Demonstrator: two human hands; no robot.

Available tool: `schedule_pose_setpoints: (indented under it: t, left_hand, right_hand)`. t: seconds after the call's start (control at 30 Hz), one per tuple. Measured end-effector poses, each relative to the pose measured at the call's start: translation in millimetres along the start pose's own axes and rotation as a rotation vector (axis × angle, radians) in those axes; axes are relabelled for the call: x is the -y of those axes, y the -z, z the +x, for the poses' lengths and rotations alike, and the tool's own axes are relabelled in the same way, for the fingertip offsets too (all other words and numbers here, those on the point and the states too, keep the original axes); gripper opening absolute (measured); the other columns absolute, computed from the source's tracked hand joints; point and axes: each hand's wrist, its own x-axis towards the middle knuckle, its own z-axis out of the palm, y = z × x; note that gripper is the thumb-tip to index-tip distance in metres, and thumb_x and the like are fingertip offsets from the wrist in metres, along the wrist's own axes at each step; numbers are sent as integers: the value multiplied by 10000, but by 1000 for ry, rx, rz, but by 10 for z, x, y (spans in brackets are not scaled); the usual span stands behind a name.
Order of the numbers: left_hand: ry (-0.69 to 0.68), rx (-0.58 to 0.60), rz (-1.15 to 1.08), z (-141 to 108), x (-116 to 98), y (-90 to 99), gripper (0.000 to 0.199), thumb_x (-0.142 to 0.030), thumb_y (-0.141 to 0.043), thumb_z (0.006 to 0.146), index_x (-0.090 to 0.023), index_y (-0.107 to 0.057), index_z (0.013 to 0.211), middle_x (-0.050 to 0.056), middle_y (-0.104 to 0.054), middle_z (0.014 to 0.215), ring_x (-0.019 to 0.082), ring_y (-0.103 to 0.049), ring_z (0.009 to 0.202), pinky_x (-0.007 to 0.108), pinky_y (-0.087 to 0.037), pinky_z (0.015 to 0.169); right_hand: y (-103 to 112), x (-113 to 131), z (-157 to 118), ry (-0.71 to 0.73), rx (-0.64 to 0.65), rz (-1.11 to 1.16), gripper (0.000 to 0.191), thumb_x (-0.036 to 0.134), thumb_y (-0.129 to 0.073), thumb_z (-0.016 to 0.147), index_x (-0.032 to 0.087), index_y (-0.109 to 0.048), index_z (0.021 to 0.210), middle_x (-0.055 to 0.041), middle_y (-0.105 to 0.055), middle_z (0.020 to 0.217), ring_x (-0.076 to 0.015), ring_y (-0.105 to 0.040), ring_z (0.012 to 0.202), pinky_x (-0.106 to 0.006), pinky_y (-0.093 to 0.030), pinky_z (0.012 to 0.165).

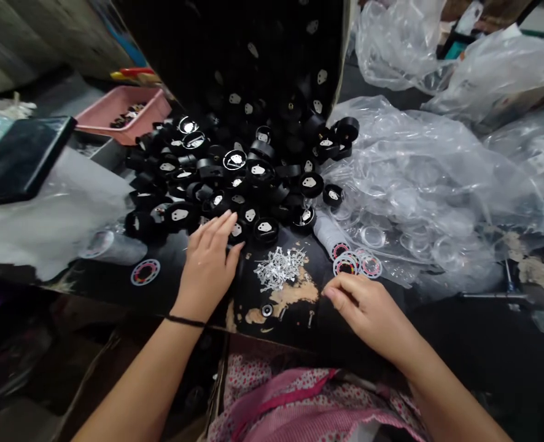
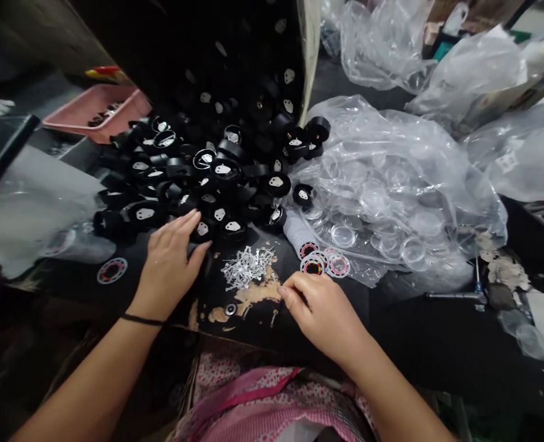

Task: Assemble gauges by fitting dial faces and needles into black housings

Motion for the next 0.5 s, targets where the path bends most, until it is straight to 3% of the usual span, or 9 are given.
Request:
schedule_pose_setpoints:
  t: [0.1, 0.17, 0.2, 0.27, 0.33, 0.5]
  left_hand:
    - [50, -88, -36, -52, -90, 36, 534, -334, -596, 942, -204, -491, 1449, 115, -580, 1453, 341, -498, 1364, 532, -299, 1178]
    - [87, -120, -89, -230, -324, 72, 628, -365, -626, 927, -192, -420, 1494, 100, -559, 1443, 347, -494, 1350, 519, -344, 1151]
    - [91, -125, -142, -339, -470, 78, 675, -370, -672, 897, -183, -420, 1494, 112, -575, 1399, 344, -521, 1312, 508, -380, 1128]
    - [60, -40, -235, -562, -750, 59, 673, -399, -720, 855, -181, -489, 1449, 137, -616, 1293, 343, -564, 1246, 512, -403, 1112]
    - [106, 131, -340, -746, -939, 7, 585, -415, -676, 883, -229, -534, 1419, 137, -604, 1302, 332, -577, 1239, 505, -422, 1100]
    - [398, 537, -787, -878, -1036, -156, 378, -462, -647, 897, -345, -652, 1257, 42, -673, 1292, 295, -603, 1247, 427, -492, 1050]
  right_hand:
    - [-50, -7, -28, -41, -1, 70, 219, 292, -495, 1001, 202, -652, 879, 1, -676, 785, -151, -610, 742, -294, -411, 723]
    - [-117, 50, -7, -74, -19, 141, 170, 335, -568, 970, 204, -661, 1024, -3, -683, 841, -148, -603, 748, -288, -423, 721]
    - [-146, 88, 10, -88, -28, 170, 234, 363, -624, 938, 202, -649, 1106, -10, -686, 887, -146, -599, 755, -282, -431, 716]
    - [-178, 149, 41, -98, -35, 189, 369, 388, -705, 879, 182, -627, 1174, -30, -679, 960, -143, -591, 769, -271, -442, 705]
    - [-161, 163, 48, -92, -27, 161, 309, 363, -712, 871, 165, -649, 1099, -36, -668, 957, -136, -581, 769, -262, -442, 693]
    - [39, -28, -3, -74, 76, 193, 187, 378, -660, 923, 208, -697, 991, 5, -673, 872, -115, -601, 747, -236, -456, 671]
